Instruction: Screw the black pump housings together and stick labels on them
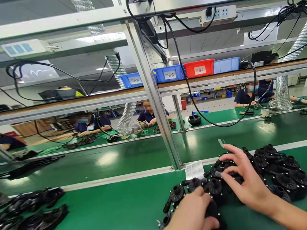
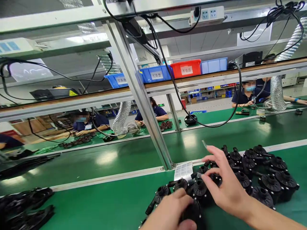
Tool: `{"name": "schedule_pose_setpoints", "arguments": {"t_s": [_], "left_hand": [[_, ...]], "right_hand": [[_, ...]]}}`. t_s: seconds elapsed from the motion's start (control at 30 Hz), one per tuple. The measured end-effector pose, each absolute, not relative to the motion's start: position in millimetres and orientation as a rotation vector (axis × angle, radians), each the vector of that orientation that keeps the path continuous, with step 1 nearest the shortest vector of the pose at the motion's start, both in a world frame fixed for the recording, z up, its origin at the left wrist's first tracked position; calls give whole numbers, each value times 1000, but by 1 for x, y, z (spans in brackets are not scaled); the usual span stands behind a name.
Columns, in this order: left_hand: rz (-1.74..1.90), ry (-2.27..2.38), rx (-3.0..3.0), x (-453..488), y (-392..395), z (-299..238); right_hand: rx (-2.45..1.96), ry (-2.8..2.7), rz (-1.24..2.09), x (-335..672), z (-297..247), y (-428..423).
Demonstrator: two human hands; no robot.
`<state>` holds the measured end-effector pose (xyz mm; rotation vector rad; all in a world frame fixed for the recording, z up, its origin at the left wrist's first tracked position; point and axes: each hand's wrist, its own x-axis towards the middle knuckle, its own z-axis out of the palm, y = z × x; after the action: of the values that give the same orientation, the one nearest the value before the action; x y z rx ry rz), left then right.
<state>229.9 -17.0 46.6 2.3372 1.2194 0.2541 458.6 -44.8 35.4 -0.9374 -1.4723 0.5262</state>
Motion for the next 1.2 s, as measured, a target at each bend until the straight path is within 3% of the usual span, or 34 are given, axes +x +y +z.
{"name": "schedule_pose_setpoints", "arguments": {"t_s": [0.43,0.7,1.2], "left_hand": [[247,1130,2170,247,-10,42],[365,1116,2172,256,-8,27],[224,1030,2270,257,-9,38]], "right_hand": [[-907,-1406,905,454,-33,-129],[-973,-1636,941,448,-46,-121],[-955,-1720,808,435,-46,-120]]}}
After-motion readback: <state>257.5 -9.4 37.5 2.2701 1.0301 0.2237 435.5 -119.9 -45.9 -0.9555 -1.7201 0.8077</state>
